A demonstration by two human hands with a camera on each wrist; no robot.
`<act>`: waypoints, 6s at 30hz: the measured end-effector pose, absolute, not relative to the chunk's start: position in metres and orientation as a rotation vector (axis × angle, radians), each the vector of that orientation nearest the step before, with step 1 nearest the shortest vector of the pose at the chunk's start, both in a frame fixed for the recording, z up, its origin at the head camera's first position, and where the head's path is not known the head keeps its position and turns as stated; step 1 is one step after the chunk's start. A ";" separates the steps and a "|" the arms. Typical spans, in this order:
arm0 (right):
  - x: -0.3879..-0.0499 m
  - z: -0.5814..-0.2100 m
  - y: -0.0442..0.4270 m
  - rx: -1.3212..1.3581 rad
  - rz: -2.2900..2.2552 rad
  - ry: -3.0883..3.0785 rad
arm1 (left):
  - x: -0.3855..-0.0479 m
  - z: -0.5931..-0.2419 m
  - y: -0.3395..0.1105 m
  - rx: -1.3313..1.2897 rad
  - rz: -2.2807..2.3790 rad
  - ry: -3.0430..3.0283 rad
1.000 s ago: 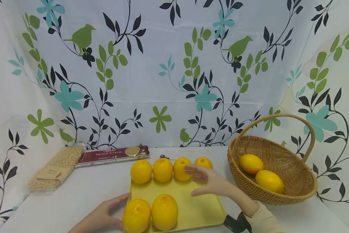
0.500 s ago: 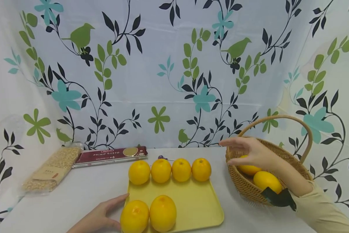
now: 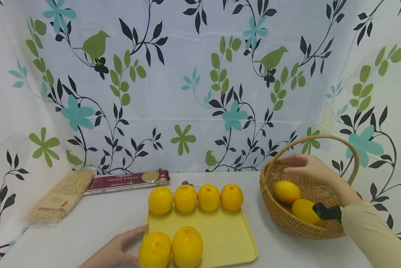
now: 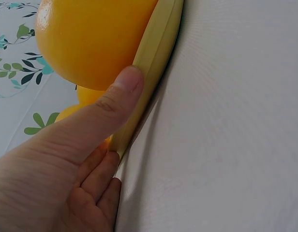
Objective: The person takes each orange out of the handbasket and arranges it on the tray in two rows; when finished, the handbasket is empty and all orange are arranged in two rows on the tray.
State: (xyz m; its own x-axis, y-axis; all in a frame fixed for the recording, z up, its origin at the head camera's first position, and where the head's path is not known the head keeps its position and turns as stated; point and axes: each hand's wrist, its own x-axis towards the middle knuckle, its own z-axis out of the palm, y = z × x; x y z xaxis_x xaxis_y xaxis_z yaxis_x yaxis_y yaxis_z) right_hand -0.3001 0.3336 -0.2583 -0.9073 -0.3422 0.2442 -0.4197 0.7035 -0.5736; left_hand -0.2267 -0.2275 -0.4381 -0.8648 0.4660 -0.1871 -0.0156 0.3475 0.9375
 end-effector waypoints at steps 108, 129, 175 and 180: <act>-0.245 -0.288 0.315 0.647 0.939 -2.719 | -0.226 -0.440 -0.226 0.361 1.509 2.231; -0.235 -0.325 0.237 1.302 1.610 -2.360 | -0.227 -0.437 -0.228 0.318 1.525 2.217; -0.241 -0.416 0.177 1.292 2.039 -2.652 | -0.224 -0.439 -0.230 0.329 1.550 2.196; -0.239 -0.420 0.177 1.278 2.007 -2.677 | -0.225 -0.441 -0.230 0.365 1.521 2.242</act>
State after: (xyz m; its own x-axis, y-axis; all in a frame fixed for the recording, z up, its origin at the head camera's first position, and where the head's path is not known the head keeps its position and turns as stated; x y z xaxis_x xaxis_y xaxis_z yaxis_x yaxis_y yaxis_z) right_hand -0.2393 0.1771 -0.4197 -0.6621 -0.7469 0.0622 -0.2690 0.1593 -0.9499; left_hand -0.2248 -0.2298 -0.4409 -0.8838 0.4306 -0.1831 -0.0110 0.3720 0.9282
